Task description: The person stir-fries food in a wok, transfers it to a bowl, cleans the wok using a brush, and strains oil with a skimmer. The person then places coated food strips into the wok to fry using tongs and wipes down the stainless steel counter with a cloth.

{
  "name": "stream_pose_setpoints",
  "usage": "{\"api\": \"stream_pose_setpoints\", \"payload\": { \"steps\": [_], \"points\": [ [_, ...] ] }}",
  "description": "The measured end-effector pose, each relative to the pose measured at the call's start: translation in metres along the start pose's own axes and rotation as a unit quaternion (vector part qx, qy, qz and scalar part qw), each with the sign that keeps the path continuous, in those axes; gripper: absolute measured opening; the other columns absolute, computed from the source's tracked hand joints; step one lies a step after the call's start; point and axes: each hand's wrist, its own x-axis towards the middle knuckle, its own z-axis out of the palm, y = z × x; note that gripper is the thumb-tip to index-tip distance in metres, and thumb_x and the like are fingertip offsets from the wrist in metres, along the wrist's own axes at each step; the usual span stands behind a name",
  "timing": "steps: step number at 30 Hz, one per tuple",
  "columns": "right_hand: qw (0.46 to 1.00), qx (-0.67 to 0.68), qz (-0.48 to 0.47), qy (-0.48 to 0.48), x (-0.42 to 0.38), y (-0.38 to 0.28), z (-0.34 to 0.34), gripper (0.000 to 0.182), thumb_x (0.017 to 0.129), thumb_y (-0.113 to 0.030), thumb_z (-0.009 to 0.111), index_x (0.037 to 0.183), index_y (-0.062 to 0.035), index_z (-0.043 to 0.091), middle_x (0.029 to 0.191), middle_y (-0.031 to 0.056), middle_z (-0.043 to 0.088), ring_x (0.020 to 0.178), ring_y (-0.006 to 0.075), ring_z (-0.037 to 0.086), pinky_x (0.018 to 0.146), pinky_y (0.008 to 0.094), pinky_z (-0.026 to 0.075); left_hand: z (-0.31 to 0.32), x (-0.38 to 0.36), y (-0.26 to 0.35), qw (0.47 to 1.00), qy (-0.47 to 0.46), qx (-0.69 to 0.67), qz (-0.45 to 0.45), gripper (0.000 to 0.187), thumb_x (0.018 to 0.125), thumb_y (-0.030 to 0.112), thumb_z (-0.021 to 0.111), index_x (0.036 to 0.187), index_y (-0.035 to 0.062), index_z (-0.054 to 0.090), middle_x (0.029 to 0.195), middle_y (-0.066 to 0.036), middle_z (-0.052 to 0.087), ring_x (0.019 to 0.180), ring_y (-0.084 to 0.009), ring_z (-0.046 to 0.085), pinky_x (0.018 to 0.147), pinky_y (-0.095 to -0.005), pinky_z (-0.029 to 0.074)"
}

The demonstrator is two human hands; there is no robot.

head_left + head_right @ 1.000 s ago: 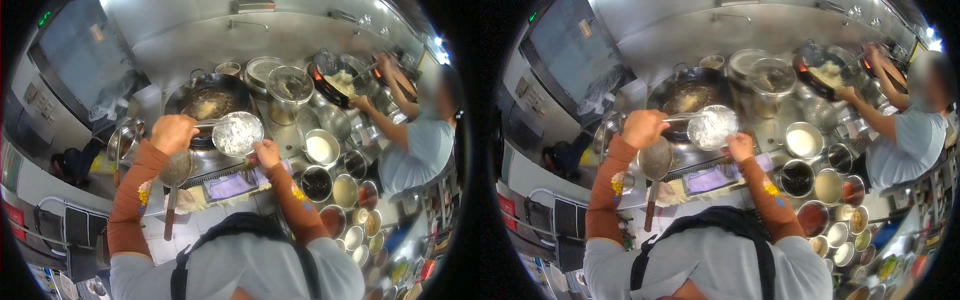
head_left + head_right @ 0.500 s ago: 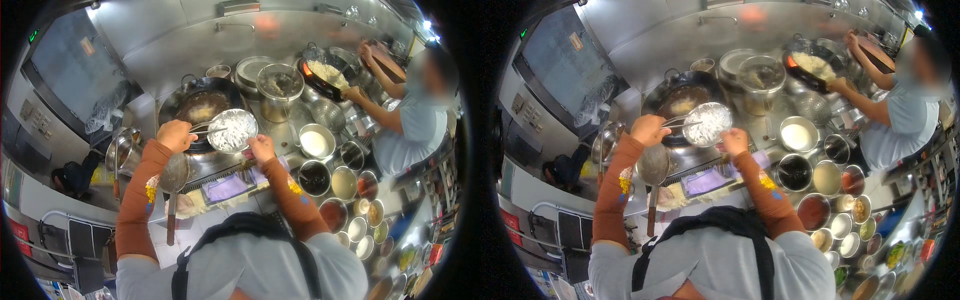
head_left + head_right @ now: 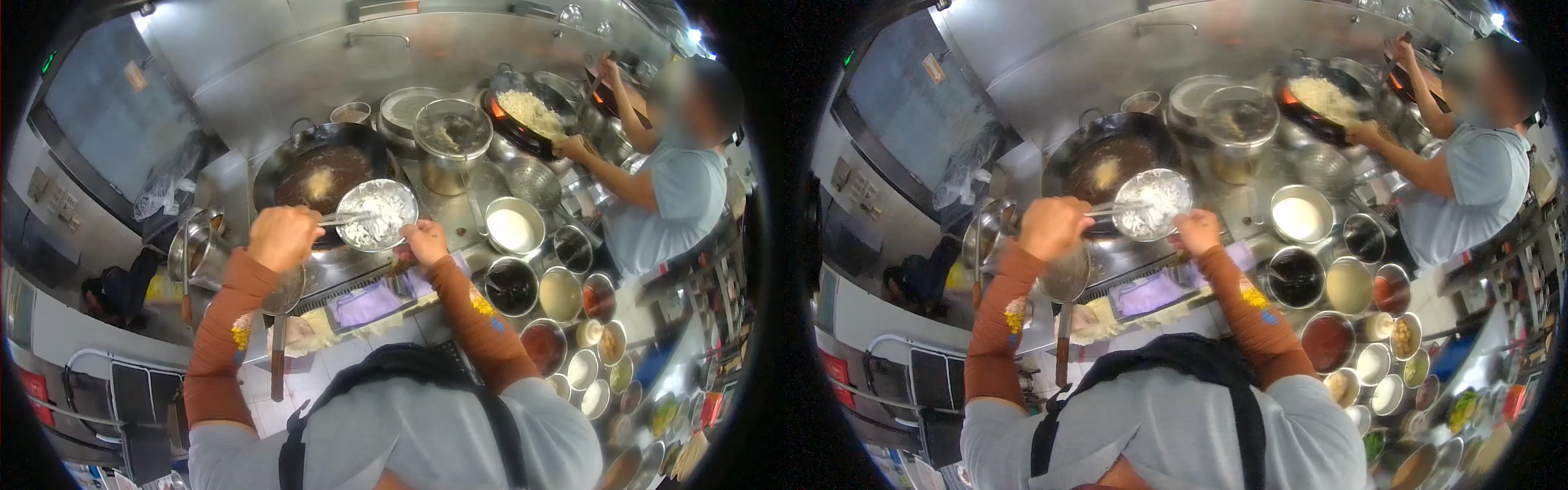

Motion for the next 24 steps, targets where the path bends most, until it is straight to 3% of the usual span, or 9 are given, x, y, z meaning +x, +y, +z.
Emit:
{"api": "stream_pose_setpoints", "payload": {
  "steps": [11,15,19,24],
  "points": [
    [1.000,0.012,-0.016,-0.004,0.012,0.002,-0.004,0.012,0.083,-0.012,0.063,0.086,0.0002,0.060,0.079,0.0127,0.066,0.060,0.0238,0.068,0.047,0.0291,0.054,-0.045,0.016,-0.067,0.980,0.191,0.044,-0.044,0.022,0.089,0.030,0.061,0.082,0.0085,0.064,0.076,-0.011,0.063,0.070,-0.0345,0.063,0.060,-0.0445,0.050],
    [1.000,0.007,-0.016,0.011,0.007,-0.005,0.001,0.014,0.083,-0.013,0.063,0.086,0.0006,0.060,0.080,0.0130,0.066,0.061,0.0238,0.069,0.047,0.0292,0.054,-0.054,0.024,-0.085,0.962,0.265,0.043,-0.056,0.023,0.089,0.030,0.061,0.092,0.0093,0.069,0.082,-0.012,0.067,0.076,-0.0348,0.064,0.064,-0.0439,0.051],
    [1.000,0.005,-0.019,0.022,0.018,0.003,-0.004,0.014,0.083,-0.012,0.062,0.087,0.0008,0.060,0.077,0.0124,0.065,0.059,0.0229,0.067,0.047,0.0297,0.053,-0.055,0.034,-0.105,0.966,0.235,0.051,-0.097,0.025,0.088,0.030,0.062,0.096,0.0075,0.070,0.087,-0.014,0.069,0.081,-0.0372,0.065,0.068,-0.0464,0.052],
    [0.999,0.032,-0.019,0.008,0.019,0.011,-0.015,0.012,0.083,-0.011,0.061,0.087,0.0006,0.060,0.076,0.0117,0.065,0.057,0.0215,0.065,0.046,0.0297,0.052,0.000,0.050,-0.116,0.981,0.039,0.029,-0.188,0.027,0.086,0.031,0.065,0.094,0.0058,0.071,0.089,-0.020,0.068,0.084,-0.0386,0.065,0.073,-0.0476,0.052]
  ]
}}
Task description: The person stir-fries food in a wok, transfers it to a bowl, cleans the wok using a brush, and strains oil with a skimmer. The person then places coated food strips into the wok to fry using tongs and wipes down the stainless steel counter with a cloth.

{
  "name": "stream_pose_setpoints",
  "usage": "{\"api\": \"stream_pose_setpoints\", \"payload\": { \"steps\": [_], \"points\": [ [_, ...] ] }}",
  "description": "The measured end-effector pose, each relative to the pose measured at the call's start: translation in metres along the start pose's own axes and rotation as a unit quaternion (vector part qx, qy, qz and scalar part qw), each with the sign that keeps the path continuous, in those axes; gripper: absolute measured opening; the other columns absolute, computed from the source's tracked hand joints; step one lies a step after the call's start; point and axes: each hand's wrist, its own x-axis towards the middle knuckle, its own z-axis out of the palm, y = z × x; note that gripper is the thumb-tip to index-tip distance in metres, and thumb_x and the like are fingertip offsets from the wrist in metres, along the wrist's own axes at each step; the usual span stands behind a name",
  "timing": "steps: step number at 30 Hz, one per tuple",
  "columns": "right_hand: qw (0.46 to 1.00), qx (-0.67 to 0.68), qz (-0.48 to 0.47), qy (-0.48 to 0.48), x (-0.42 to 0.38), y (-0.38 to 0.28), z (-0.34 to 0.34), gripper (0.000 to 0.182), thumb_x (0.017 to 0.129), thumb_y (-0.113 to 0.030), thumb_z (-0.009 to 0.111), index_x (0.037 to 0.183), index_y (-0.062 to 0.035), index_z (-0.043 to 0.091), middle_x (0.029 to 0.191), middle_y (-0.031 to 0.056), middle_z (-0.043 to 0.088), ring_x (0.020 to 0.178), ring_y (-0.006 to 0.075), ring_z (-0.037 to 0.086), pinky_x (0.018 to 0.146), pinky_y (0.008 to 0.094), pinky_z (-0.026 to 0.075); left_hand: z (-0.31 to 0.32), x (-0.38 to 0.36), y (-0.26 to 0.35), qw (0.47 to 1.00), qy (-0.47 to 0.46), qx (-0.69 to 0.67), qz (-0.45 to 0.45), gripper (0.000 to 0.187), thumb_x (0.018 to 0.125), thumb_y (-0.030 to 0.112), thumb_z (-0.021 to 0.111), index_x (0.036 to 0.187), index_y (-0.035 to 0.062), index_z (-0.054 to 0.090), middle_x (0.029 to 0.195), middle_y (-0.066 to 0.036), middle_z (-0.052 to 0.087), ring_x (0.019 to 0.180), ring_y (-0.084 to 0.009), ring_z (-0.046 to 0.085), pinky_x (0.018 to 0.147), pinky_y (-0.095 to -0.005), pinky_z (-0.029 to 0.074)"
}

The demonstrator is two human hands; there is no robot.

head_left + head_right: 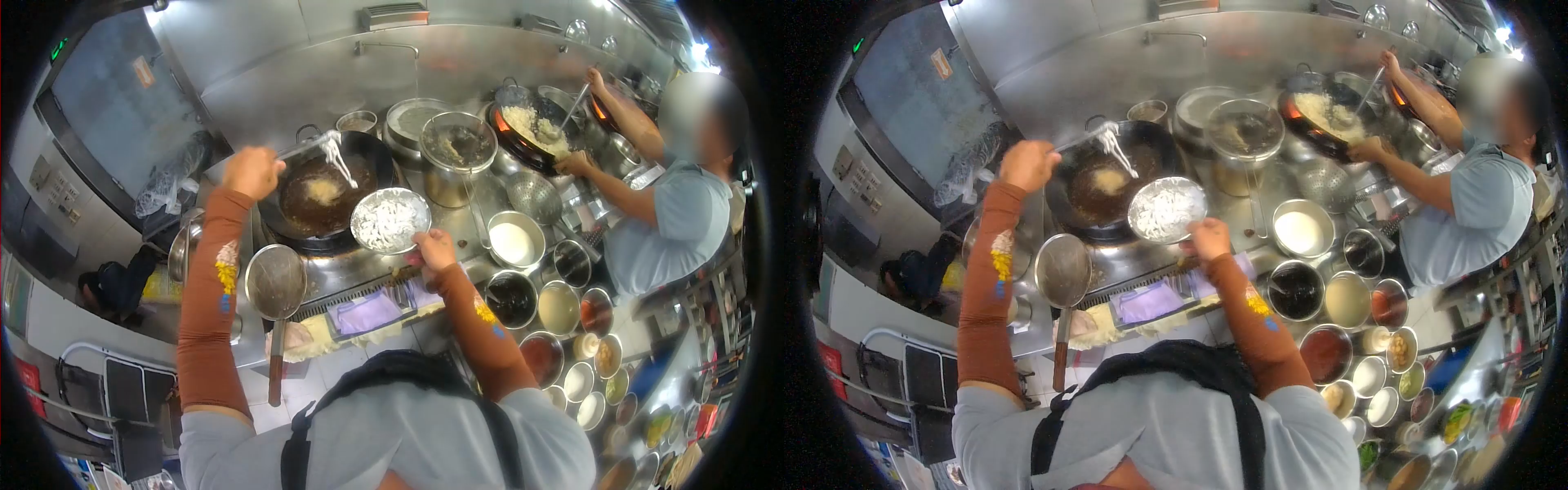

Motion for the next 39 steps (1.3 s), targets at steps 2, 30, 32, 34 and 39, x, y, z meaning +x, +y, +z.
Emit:
{"api": "stream_pose_setpoints", "payload": {
  "steps": [2,30,32,34,39],
  "points": [
    [1.000,0.004,0.002,0.004,-0.007,-0.007,0.000,0.012,0.083,-0.009,0.060,0.089,0.0012,0.060,0.076,0.0114,0.065,0.056,0.0201,0.064,0.045,0.0280,0.051,0.046,0.006,0.000,0.998,-0.060,-0.009,-0.017,0.028,0.085,0.032,0.066,0.092,0.0054,0.072,0.089,-0.022,0.068,0.086,-0.0389,0.066,0.076,-0.0474,0.052],
    [0.999,-0.043,-0.013,0.001,-0.005,0.000,0.012,0.013,0.086,-0.011,0.062,0.087,0.0011,0.060,0.077,0.0128,0.066,0.059,0.0229,0.068,0.047,0.0297,0.054,-0.033,-0.061,0.063,0.995,0.021,-0.051,0.079,0.025,0.089,0.030,0.060,0.085,0.0064,0.067,0.079,-0.015,0.066,0.077,-0.0363,0.064,0.067,-0.0478,0.051],
    [0.999,-0.052,-0.012,0.003,-0.009,-0.007,0.014,0.012,0.086,-0.011,0.062,0.087,0.0011,0.060,0.078,0.0131,0.066,0.061,0.0235,0.069,0.048,0.0301,0.054,-0.048,-0.058,0.060,0.994,0.050,-0.053,0.077,0.025,0.089,0.031,0.060,0.084,0.0065,0.066,0.079,-0.015,0.066,0.078,-0.0370,0.064,0.066,-0.0480,0.050],
    [0.999,-0.033,-0.020,-0.006,-0.009,-0.006,0.013,0.012,0.086,-0.011,0.062,0.087,0.0013,0.059,0.079,0.0132,0.066,0.062,0.0239,0.069,0.048,0.0302,0.054,-0.056,-0.054,0.055,0.993,0.080,-0.049,0.077,0.026,0.089,0.032,0.060,0.084,0.0068,0.066,0.080,-0.016,0.066,0.078,-0.0380,0.063,0.067,-0.0481,0.049],
    [1.000,-0.005,-0.018,-0.002,-0.007,-0.005,0.010,0.012,0.085,-0.010,0.061,0.086,0.0018,0.059,0.079,0.0133,0.066,0.062,0.0245,0.069,0.047,0.0301,0.054,-0.068,-0.036,0.037,0.982,0.164,-0.039,0.081,0.026,0.088,0.031,0.061,0.093,0.0070,0.070,0.085,-0.017,0.067,0.080,-0.0378,0.064,0.069,-0.0464,0.051]
  ]
}}
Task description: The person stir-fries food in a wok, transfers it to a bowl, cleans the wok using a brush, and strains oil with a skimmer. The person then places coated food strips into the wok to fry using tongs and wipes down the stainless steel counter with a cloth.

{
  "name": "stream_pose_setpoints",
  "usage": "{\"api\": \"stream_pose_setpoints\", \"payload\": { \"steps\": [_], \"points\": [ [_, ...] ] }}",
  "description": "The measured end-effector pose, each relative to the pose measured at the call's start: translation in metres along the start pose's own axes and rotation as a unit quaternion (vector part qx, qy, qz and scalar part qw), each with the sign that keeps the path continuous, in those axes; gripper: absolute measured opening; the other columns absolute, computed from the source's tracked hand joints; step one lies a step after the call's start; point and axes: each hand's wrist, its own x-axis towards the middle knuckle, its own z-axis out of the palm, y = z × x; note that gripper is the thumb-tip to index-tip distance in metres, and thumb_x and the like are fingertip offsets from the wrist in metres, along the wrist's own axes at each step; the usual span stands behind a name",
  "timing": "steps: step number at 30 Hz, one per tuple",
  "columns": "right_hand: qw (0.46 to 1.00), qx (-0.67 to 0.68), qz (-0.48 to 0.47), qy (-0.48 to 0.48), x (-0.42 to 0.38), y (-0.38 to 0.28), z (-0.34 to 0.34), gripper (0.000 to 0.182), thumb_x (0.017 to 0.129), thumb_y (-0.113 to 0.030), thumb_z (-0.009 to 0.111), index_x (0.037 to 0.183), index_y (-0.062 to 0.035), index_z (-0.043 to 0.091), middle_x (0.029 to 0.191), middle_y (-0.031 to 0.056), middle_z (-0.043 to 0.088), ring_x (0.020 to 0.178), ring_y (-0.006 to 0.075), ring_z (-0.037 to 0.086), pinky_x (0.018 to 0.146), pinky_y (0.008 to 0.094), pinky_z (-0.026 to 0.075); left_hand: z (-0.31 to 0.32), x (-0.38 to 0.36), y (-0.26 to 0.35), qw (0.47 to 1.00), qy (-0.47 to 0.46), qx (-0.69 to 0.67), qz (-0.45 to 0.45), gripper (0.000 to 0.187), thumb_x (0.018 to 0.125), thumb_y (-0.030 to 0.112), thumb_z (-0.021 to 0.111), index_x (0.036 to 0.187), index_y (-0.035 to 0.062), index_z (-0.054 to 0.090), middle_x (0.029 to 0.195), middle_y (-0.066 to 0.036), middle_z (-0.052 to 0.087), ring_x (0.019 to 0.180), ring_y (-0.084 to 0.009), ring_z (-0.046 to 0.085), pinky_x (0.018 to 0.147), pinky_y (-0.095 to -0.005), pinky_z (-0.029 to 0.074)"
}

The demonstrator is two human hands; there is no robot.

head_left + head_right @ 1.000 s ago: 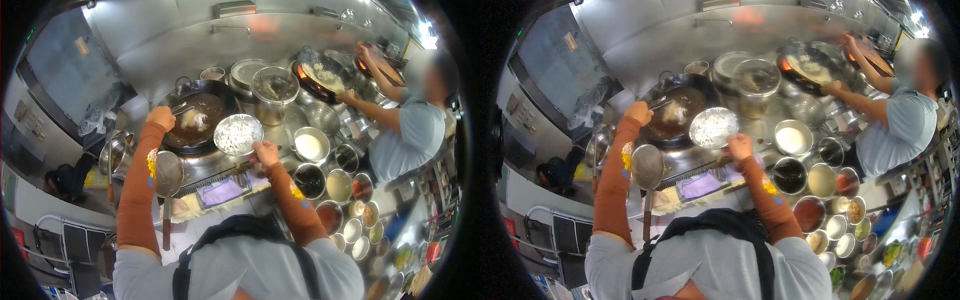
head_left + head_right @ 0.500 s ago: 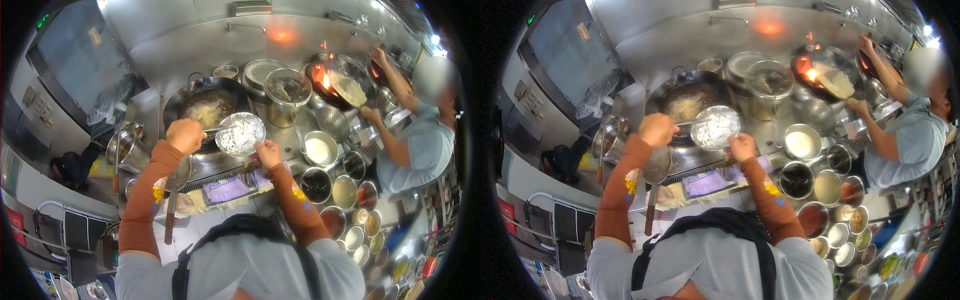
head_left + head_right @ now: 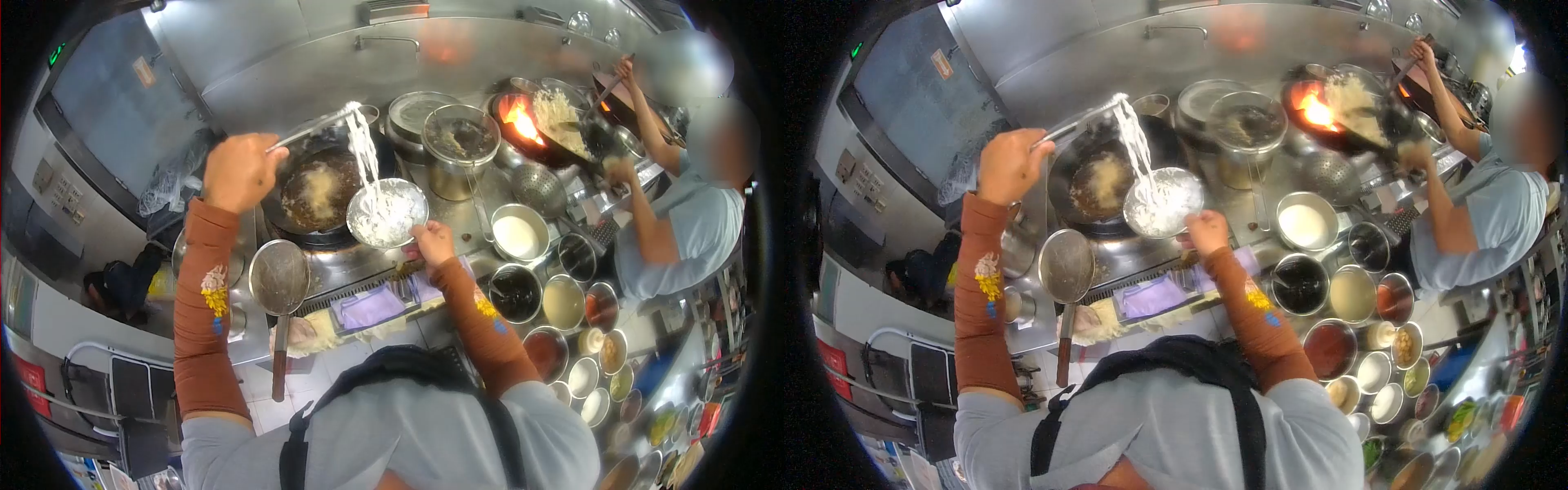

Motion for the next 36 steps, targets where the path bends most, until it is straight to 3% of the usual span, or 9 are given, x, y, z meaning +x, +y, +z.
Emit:
{"api": "stream_pose_setpoints", "payload": {
  "steps": [6,10,11,17,24,26,32,36],
  "points": [
    [1.000,-0.004,-0.003,0.006,0.003,0.004,-0.007,0.013,0.085,-0.011,0.062,0.087,0.0020,0.060,0.078,0.0136,0.066,0.061,0.0240,0.069,0.046,0.0295,0.054,-0.013,0.032,-0.019,0.998,0.047,-0.022,-0.027,0.028,0.087,0.031,0.062,0.094,0.0056,0.071,0.088,-0.017,0.068,0.081,-0.0391,0.064,0.071,-0.0461,0.051],
    [1.000,-0.017,0.002,0.009,0.004,0.007,-0.013,0.014,0.084,-0.012,0.061,0.086,0.0014,0.061,0.077,0.0133,0.066,0.060,0.0229,0.068,0.045,0.0291,0.053,-0.018,0.058,-0.034,0.997,0.056,0.033,-0.033,0.028,0.088,0.033,0.061,0.097,0.0084,0.072,0.086,-0.018,0.068,0.081,-0.0395,0.064,0.071,-0.0458,0.051],
    [1.000,-0.021,0.004,0.009,0.003,0.006,-0.014,0.014,0.084,-0.012,0.061,0.086,0.0012,0.061,0.077,0.0131,0.066,0.059,0.0225,0.068,0.045,0.0290,0.053,-0.011,0.063,-0.043,0.995,0.090,0.009,-0.039,0.028,0.088,0.034,0.061,0.092,0.0081,0.071,0.081,-0.020,0.066,0.078,-0.0411,0.062,0.068,-0.0481,0.050],
    [0.999,-0.004,0.008,0.031,-0.001,0.011,-0.022,0.014,0.084,-0.014,0.061,0.083,-0.0002,0.060,0.075,0.0109,0.064,0.055,0.0207,0.065,0.046,0.0282,0.053,0.002,0.075,-0.056,0.996,0.062,0.037,-0.044,0.030,0.088,0.033,0.060,0.080,0.0051,0.066,0.077,-0.021,0.063,0.077,-0.0433,0.060,0.066,-0.0501,0.047],
    [0.998,0.007,0.027,0.056,-0.028,-0.004,-0.041,0.014,0.085,-0.013,0.060,0.086,0.0008,0.061,0.077,0.0107,0.065,0.058,0.0197,0.065,0.048,0.0284,0.053,0.062,0.007,-0.041,0.996,-0.027,-0.008,-0.082,0.026,0.088,0.030,0.060,0.084,0.0060,0.067,0.083,-0.022,0.064,0.080,-0.0428,0.060,0.068,-0.0503,0.047],
    [0.998,-0.009,0.025,0.064,-0.035,-0.008,-0.045,0.016,0.086,-0.012,0.059,0.092,0.0031,0.062,0.078,0.0122,0.067,0.058,0.0187,0.065,0.046,0.0269,0.051,0.087,0.005,-0.038,0.991,-0.084,-0.009,-0.106,0.025,0.087,0.031,0.061,0.085,0.0064,0.068,0.085,-0.021,0.065,0.081,-0.0421,0.061,0.068,-0.0502,0.048],
    [0.997,-0.007,0.017,0.073,-0.032,0.000,-0.052,0.015,0.084,-0.014,0.060,0.085,0.0010,0.062,0.077,0.0110,0.066,0.058,0.0205,0.065,0.048,0.0290,0.051,0.188,0.007,-0.047,0.968,-0.210,0.010,-0.136,0.029,0.085,0.033,0.064,0.087,0.0039,0.070,0.091,-0.020,0.069,0.086,-0.0406,0.066,0.078,-0.0480,0.052],
    [0.998,-0.020,0.011,0.065,-0.033,-0.006,-0.048,0.015,0.085,-0.013,0.060,0.088,0.0014,0.062,0.077,0.0110,0.066,0.058,0.0200,0.065,0.046,0.0282,0.051,0.205,0.023,-0.050,0.958,-0.238,0.006,-0.159,0.036,0.083,0.036,0.067,0.089,0.0015,0.070,0.091,-0.023,0.068,0.089,-0.0419,0.064,0.079,-0.0500,0.050]
  ]
}}
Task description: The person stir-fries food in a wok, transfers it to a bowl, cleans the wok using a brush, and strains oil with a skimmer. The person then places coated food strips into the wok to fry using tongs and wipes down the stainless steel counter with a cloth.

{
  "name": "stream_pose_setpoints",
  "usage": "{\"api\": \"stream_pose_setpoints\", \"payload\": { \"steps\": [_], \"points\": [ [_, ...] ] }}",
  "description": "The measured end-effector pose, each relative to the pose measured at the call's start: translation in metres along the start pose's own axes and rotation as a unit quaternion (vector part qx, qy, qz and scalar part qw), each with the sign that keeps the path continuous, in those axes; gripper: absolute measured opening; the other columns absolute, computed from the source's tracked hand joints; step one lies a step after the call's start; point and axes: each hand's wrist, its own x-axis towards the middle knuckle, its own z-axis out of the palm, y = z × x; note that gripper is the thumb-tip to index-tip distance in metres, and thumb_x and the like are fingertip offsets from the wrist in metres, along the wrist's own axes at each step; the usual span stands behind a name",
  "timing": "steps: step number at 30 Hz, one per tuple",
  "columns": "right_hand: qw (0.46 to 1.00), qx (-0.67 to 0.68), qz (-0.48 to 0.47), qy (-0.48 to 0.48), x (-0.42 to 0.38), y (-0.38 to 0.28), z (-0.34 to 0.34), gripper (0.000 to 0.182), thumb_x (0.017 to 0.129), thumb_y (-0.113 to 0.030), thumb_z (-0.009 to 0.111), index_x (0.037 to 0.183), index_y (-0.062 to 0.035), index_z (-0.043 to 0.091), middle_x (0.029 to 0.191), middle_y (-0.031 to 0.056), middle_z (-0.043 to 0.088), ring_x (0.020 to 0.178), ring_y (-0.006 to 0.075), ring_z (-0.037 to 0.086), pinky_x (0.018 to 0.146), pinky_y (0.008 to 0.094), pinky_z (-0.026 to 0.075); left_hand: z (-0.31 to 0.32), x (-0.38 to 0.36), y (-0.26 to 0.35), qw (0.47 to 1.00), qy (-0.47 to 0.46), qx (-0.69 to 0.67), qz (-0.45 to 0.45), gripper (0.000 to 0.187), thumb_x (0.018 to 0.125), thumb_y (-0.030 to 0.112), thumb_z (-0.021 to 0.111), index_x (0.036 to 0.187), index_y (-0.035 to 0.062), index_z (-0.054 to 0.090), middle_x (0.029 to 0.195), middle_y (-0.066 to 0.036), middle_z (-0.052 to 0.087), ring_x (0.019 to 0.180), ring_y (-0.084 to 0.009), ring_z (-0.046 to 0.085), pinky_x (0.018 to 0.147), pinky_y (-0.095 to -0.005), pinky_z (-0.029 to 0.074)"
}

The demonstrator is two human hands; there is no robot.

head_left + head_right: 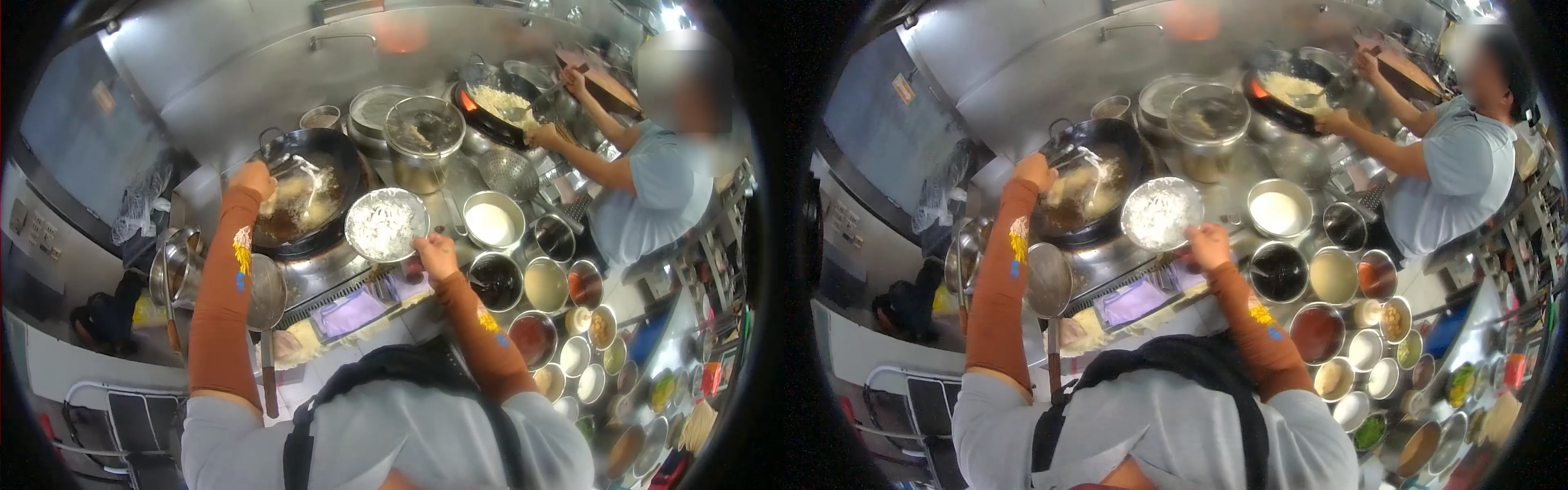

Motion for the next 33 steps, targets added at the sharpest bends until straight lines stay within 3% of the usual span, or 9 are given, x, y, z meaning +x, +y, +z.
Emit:
{"api": "stream_pose_setpoints", "payload": {
  "steps": [5,8,10,13,17,26,29,32,33],
  "points": [
    [1.000,-0.017,0.002,-0.012,0.005,0.003,0.006,0.016,0.085,-0.011,0.059,0.091,0.0027,0.063,0.075,0.0105,0.066,0.055,0.0169,0.062,0.045,0.0261,0.050,-0.077,-0.037,0.029,0.999,0.014,-0.018,0.030,0.037,0.082,0.037,0.069,0.091,0.0012,0.071,0.091,-0.023,0.068,0.088,-0.0404,0.066,0.079,-0.0481,0.053],
    [0.999,-0.019,0.027,-0.017,0.002,-0.003,0.018,0.015,0.085,-0.011,0.059,0.091,0.0025,0.063,0.075,0.0104,0.066,0.054,0.0164,0.062,0.045,0.0262,0.049,-0.086,-0.083,0.046,0.976,0.017,-0.064,0.205,0.038,0.081,0.038,0.069,0.090,0.0013,0.071,0.089,-0.022,0.068,0.085,-0.0397,0.066,0.076,-0.0474,0.053],
    [0.999,-0.038,0.016,-0.031,0.004,-0.002,0.026,0.015,0.085,-0.011,0.059,0.091,0.0025,0.063,0.075,0.0104,0.066,0.054,0.0166,0.062,0.045,0.0263,0.049,-0.081,-0.108,0.061,0.973,-0.016,-0.039,0.226,0.038,0.079,0.039,0.070,0.087,0.0020,0.071,0.084,-0.021,0.068,0.082,-0.0386,0.066,0.074,-0.0462,0.053],
    [0.997,-0.040,0.008,-0.058,0.002,-0.004,0.042,0.015,0.085,-0.011,0.059,0.091,0.0023,0.062,0.075,0.0106,0.066,0.054,0.0172,0.062,0.046,0.0267,0.049,-0.057,-0.119,0.073,0.979,-0.099,-0.005,0.178,0.031,0.083,0.037,0.065,0.085,0.0060,0.068,0.084,-0.018,0.067,0.082,-0.0390,0.064,0.072,-0.0487,0.051],
    [0.997,-0.029,0.013,-0.077,0.008,-0.002,0.052,0.014,0.085,-0.010,0.059,0.089,0.0020,0.062,0.076,0.0112,0.066,0.056,0.0184,0.062,0.048,0.0272,0.050,-0.053,-0.137,0.066,0.977,-0.006,-0.037,0.211,0.025,0.085,0.030,0.064,0.079,0.0059,0.069,0.075,-0.018,0.066,0.073,-0.0384,0.064,0.066,-0.0487,0.051],
    [0.996,-0.008,0.015,-0.087,0.005,-0.006,0.057,0.015,0.084,-0.009,0.058,0.093,0.0025,0.060,0.079,0.0118,0.066,0.057,0.0199,0.064,0.048,0.0282,0.050,-0.115,-0.148,0.010,0.985,0.104,-0.055,0.127,0.023,0.087,0.030,0.061,0.084,0.0088,0.068,0.079,-0.015,0.065,0.077,-0.0393,0.061,0.066,-0.0496,0.048],
    [0.996,0.015,-0.003,-0.092,0.008,-0.004,0.052,0.014,0.086,-0.012,0.059,0.084,0.0019,0.060,0.076,0.0121,0.065,0.058,0.0223,0.066,0.046,0.0299,0.054,-0.116,-0.143,-0.014,0.984,0.125,-0.079,0.099,0.025,0.087,0.032,0.060,0.084,0.0089,0.068,0.076,-0.016,0.064,0.075,-0.0407,0.060,0.063,-0.0485,0.046],
    [0.996,0.000,0.004,-0.090,0.011,-0.003,0.049,0.017,0.085,-0.010,0.057,0.095,0.0033,0.060,0.080,0.0115,0.066,0.057,0.0192,0.064,0.048,0.0267,0.050,-0.128,-0.146,-0.019,0.963,0.195,-0.147,0.115,0.025,0.087,0.032,0.061,0.085,0.0086,0.069,0.074,-0.017,0.063,0.071,-0.0408,0.060,0.061,-0.0468,0.045],
    [0.996,-0.001,0.002,-0.086,0.012,-0.003,0.049,0.017,0.085,-0.010,0.057,0.095,0.0033,0.060,0.079,0.0113,0.066,0.057,0.0191,0.064,0.048,0.0266,0.051,-0.134,-0.146,-0.019,0.967,0.160,-0.164,0.108,0.026,0.086,0.027,0.064,0.089,0.0022,0.069,0.074,-0.021,0.062,0.070,-0.0405,0.060,0.060,-0.0428,0.045]
  ]
}}
